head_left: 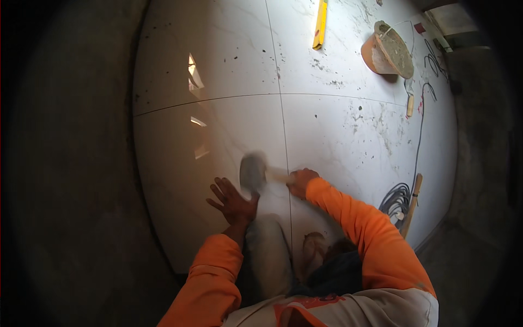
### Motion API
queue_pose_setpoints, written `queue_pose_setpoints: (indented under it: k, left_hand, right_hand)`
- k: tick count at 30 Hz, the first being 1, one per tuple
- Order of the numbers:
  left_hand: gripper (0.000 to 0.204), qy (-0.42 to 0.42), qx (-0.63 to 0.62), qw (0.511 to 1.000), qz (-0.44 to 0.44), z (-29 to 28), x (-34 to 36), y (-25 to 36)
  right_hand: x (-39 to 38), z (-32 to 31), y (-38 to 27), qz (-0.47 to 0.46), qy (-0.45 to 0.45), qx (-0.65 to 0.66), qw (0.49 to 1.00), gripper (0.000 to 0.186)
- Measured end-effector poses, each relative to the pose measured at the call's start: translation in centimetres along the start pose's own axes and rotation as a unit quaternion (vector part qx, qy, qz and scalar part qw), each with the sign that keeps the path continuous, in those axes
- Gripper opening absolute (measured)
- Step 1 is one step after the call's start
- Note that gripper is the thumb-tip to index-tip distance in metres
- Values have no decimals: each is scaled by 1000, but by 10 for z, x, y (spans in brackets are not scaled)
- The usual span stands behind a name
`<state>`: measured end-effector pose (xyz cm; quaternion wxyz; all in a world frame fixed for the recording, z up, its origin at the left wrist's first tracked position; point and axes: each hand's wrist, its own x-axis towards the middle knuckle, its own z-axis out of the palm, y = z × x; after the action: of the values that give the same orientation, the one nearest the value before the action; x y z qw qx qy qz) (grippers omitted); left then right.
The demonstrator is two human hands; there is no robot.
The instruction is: The person scrapes excess material from between floor tiles using a trowel and then strikes the tiles with a rubber mallet to level them.
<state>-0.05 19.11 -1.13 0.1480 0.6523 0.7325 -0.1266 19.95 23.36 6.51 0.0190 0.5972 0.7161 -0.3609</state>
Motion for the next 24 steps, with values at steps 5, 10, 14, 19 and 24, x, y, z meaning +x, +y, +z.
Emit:
queue_pose_setpoints:
  k: [5,10,14,19,24]
  left_hand:
    - [101,-31,-22,999,-14,2,7,-11]
    - [101,-165,-169,971,-33,-54,17,-9]
    - [103,61,17,998,5,12,-2,1]
    - [97,125,150,981,19,27,3,-23]
    - [102,-67,-61,996,2,-18,18,-10]
  right_hand:
    - [4,13,8,-14,-47,-8,999,28]
    - [23,-14,-56,57,-58,76,994,28]
    - [40,-23,16,241,-198,-24,950,19]
    - [8,-1,-3,-108,13,45,993,21]
    - [20,-5,-23,73,-80,53,993,23]
